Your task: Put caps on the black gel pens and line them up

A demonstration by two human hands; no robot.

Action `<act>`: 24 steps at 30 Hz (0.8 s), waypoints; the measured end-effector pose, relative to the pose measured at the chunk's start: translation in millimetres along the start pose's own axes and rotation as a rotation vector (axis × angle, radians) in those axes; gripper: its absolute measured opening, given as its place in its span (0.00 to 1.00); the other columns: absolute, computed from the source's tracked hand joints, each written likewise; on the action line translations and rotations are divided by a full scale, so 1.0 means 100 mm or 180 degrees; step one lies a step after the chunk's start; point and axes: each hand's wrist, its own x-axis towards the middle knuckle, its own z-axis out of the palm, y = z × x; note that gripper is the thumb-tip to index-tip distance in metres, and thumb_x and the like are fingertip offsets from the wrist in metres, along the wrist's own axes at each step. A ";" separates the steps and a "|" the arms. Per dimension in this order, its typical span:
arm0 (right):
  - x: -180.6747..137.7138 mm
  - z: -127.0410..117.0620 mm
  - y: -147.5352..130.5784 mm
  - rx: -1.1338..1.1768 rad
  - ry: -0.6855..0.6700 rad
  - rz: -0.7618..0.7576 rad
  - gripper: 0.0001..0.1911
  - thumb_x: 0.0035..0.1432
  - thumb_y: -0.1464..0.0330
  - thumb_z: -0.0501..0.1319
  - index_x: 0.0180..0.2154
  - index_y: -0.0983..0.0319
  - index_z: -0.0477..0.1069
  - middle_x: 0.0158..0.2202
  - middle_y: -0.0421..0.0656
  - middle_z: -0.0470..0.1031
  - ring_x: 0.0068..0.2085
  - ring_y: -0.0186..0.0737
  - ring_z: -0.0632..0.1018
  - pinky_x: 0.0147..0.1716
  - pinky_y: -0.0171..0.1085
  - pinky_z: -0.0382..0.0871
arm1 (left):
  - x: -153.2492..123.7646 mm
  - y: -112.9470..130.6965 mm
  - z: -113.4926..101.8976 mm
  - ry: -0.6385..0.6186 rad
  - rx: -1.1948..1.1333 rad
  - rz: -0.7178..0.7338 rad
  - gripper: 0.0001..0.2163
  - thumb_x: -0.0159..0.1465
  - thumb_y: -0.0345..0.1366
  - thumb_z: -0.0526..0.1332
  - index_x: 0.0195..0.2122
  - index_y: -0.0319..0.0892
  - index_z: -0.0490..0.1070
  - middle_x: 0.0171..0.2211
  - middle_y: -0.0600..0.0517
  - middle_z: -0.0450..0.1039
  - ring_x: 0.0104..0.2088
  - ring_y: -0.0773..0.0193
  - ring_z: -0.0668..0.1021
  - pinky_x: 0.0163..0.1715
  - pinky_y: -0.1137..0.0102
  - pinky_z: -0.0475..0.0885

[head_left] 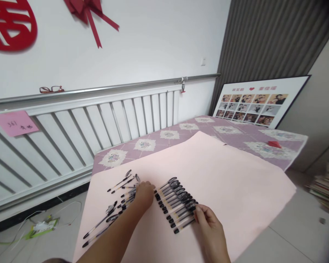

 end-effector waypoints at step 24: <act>0.03 -0.02 0.03 0.0009 0.0082 -0.0072 0.14 0.50 0.56 0.58 0.30 0.61 0.70 0.25 0.39 0.70 0.29 0.39 0.70 0.30 0.35 0.63 | 0.53 0.43 0.05 -0.0144 -0.0129 0.0511 0.13 0.63 0.38 0.54 0.48 0.41 0.64 0.47 0.48 0.66 0.44 0.60 0.71 0.43 0.59 0.69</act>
